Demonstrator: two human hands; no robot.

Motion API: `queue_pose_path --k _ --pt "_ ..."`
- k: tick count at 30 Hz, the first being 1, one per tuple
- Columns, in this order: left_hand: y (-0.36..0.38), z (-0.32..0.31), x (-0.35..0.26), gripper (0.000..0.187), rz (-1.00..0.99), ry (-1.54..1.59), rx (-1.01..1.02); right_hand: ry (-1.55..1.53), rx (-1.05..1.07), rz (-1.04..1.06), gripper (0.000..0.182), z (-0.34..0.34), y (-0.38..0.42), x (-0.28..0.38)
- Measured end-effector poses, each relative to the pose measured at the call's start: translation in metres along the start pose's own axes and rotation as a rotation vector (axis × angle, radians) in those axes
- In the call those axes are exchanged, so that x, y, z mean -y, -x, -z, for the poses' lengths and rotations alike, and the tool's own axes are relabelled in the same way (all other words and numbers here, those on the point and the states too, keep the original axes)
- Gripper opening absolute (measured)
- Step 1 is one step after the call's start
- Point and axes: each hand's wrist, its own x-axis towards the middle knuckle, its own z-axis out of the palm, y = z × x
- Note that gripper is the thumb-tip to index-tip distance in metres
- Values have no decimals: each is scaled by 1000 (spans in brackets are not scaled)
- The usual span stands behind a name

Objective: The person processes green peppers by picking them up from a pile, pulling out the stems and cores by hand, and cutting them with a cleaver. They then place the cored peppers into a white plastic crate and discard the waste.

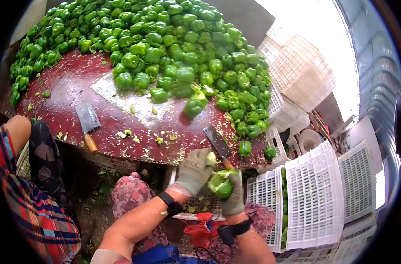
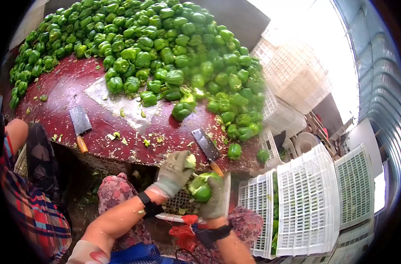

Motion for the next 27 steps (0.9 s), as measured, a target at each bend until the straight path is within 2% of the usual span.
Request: queue_pose_path --k 1,3,4,5,6,7,10,12,13,15,16,19,20,21,24,26,27 --pt "2 2 4 54 9 -89 127 230 -81 77 49 9 4 23" --pt "5 6 7 56 69 -173 446 383 -249 274 42 39 3 79" --pt "6 10 5 58 125 -178 640 748 -369 457 46 69 -1 118" --pt "9 9 2 64 116 -251 723 986 -466 764 53 106 -6 154" --pt "14 7 -1 66 67 -239 699 1130 -666 883 60 129 -6 198" --pt "20 5 -2 68 22 -231 674 1172 -712 1027 65 146 -3 246" --pt "25 4 -8 67 -73 -210 687 1988 -1363 923 75 184 11 358" --pt "18 5 -16 63 -56 -193 728 2017 -1507 763 71 182 6 368" --pt "16 5 -20 56 -73 -206 732 2197 -1473 988 69 177 -5 353" --pt "13 -4 -21 49 -90 -186 691 1968 -886 1255 66 161 -45 306" --pt "8 -7 -21 48 -96 -165 686 1639 -526 1267 64 122 -71 258" --pt "-2 -5 -17 43 -26 -124 611 1569 -201 957 60 65 -149 117" --pt "-7 -3 -13 41 3 -104 529 1270 -24 757 55 39 -179 75" --pt "-12 -2 -9 40 32 -101 475 1323 -1 769 49 29 -209 32" --pt "-30 8 2 37 129 -78 353 1181 98 519 53 -40 -261 -34" --pt "-41 10 11 35 163 -60 276 1269 30 710 55 -66 -301 -67" --pt "-41 8 17 35 166 -51 239 1274 16 700 55 -73 -320 -74"
